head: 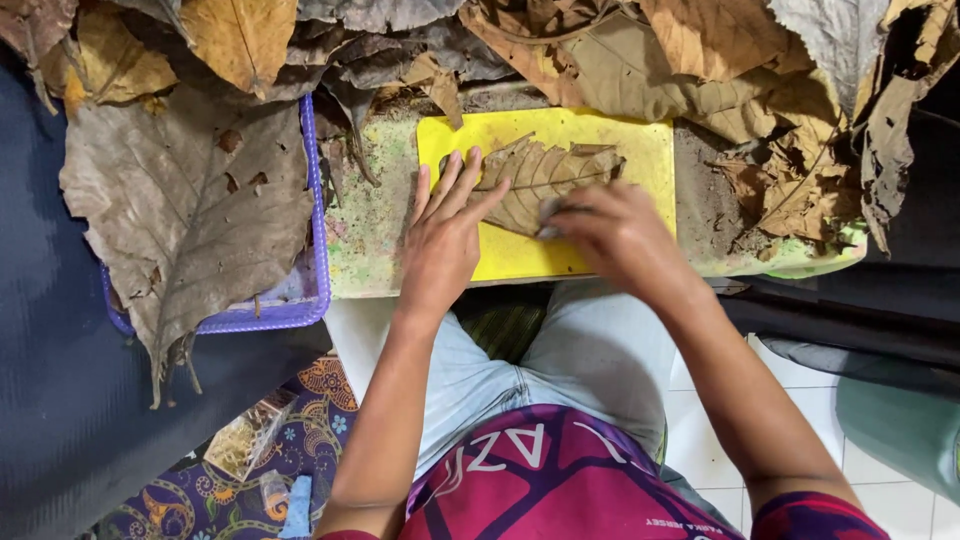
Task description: Cleaning dried leaves by rubbing them with a cloth on a yellow cutting board.
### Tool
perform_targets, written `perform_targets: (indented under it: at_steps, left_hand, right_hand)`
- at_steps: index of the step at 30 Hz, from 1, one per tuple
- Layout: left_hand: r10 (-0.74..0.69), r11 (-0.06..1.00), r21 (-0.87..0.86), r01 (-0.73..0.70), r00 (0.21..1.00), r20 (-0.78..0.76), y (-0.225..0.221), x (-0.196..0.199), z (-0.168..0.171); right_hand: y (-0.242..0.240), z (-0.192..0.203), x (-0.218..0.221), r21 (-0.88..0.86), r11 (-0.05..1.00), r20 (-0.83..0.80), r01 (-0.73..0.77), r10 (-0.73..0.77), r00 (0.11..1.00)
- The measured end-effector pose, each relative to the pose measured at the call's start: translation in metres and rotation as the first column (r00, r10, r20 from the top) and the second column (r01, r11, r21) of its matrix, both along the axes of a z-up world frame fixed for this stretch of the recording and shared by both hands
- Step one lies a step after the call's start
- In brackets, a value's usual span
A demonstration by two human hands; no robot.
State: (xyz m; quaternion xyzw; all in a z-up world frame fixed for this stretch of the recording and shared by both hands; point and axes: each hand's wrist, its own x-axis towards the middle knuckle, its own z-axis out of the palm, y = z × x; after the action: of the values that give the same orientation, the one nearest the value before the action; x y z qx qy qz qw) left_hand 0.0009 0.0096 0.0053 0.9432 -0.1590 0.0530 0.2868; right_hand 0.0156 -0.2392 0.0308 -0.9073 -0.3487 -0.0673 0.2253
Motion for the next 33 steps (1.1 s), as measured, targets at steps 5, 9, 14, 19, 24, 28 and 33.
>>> perform_targets:
  at_steps: [5, 9, 14, 19, 24, 28, 33]
  left_hand:
    - [0.007, 0.998, 0.056, -0.008, 1.0, 0.02, -0.001, 0.0, -0.003]
    - [0.025, 0.998, 0.054, -0.026, 0.999, 0.028, -0.003, -0.001, -0.005]
    - [0.025, 0.997, 0.07, -0.027, 0.999, 0.036, -0.003, -0.001, -0.008]
    - [0.026, 0.996, 0.084, -0.03, 0.999, 0.041, -0.004, -0.002, -0.008]
    - [0.028, 0.996, 0.088, -0.032, 0.999, 0.047, -0.006, -0.003, -0.003]
    - [0.03, 0.997, 0.076, -0.032, 0.999, 0.038, -0.005, -0.005, -0.006]
    - [0.051, 0.998, 0.036, -0.059, 0.981, 0.189, -0.01, -0.003, -0.004]
  right_hand:
    - [-0.042, -0.038, 0.008, 0.015, 0.958, 0.107, 0.285, -0.285, 0.952]
    - [-0.039, -0.039, 0.009, 0.108, 0.903, 0.155, 0.415, -0.428, 0.891]
    - [-0.024, -0.05, 0.002, 0.175, 0.923, 0.132, 0.342, -0.366, 0.921]
    - [-0.045, -0.039, 0.01, 0.162, 0.887, 0.163, 0.433, -0.457, 0.874]
    - [-0.034, -0.05, 0.0, 0.239, 0.891, 0.189, 0.387, -0.434, 0.881]
    - [-0.01, -0.034, -0.011, 0.201, 0.934, 0.171, 0.294, -0.329, 0.929]
    - [-0.039, -0.041, 0.011, 0.186, 0.835, 0.161, 0.517, -0.545, 0.823]
